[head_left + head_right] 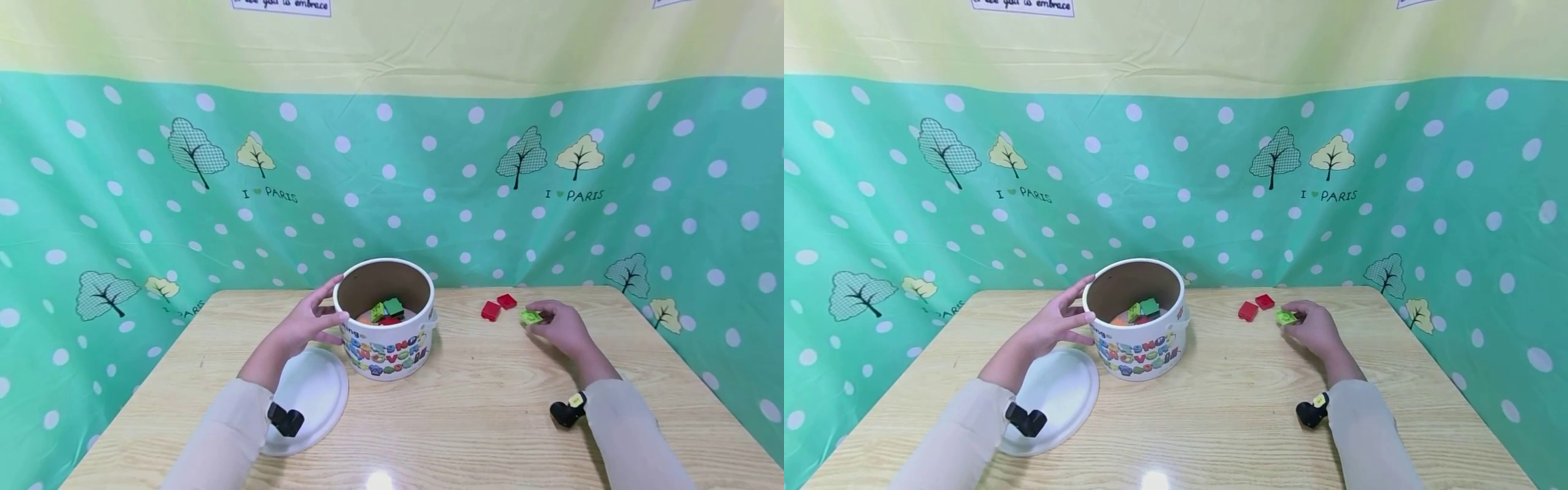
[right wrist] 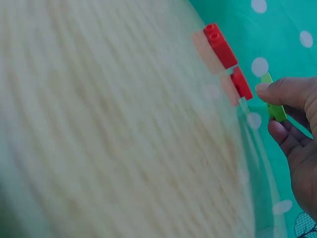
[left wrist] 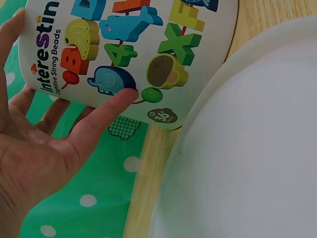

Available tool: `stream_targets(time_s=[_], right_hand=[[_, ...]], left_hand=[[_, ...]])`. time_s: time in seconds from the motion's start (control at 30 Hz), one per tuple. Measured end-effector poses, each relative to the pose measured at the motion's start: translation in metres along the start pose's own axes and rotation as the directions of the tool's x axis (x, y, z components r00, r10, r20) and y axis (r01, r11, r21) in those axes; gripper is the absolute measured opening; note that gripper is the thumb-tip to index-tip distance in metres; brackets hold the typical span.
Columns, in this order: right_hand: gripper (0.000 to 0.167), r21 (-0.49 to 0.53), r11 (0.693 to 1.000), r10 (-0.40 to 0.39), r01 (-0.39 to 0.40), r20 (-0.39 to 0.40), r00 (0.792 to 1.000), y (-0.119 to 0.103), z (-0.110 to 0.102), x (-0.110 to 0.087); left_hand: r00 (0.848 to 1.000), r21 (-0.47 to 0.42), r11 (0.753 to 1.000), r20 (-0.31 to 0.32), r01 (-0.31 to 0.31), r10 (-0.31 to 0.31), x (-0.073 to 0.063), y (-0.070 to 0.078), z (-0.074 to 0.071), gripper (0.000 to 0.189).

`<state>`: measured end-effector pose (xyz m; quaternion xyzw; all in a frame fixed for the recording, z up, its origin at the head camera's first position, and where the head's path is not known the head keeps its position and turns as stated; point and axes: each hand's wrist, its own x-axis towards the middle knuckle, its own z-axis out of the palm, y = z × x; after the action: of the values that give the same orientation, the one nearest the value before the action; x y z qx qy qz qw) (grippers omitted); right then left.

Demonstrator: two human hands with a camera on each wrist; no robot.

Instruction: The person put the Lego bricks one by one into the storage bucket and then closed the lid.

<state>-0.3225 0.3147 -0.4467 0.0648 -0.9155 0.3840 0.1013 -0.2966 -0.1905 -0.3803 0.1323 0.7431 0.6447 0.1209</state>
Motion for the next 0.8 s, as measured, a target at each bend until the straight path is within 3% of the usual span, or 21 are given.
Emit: stream_targets(time_s=[0.8], right_hand=[[0.042,0.017,0.987,-0.159,0.159,0.025,0.987,-0.053,-0.007,-0.015]], left_hand=[[1.000,0.007,1.000,-0.001,-0.008,0.008,-0.001,0.000,0.000,0.084]])
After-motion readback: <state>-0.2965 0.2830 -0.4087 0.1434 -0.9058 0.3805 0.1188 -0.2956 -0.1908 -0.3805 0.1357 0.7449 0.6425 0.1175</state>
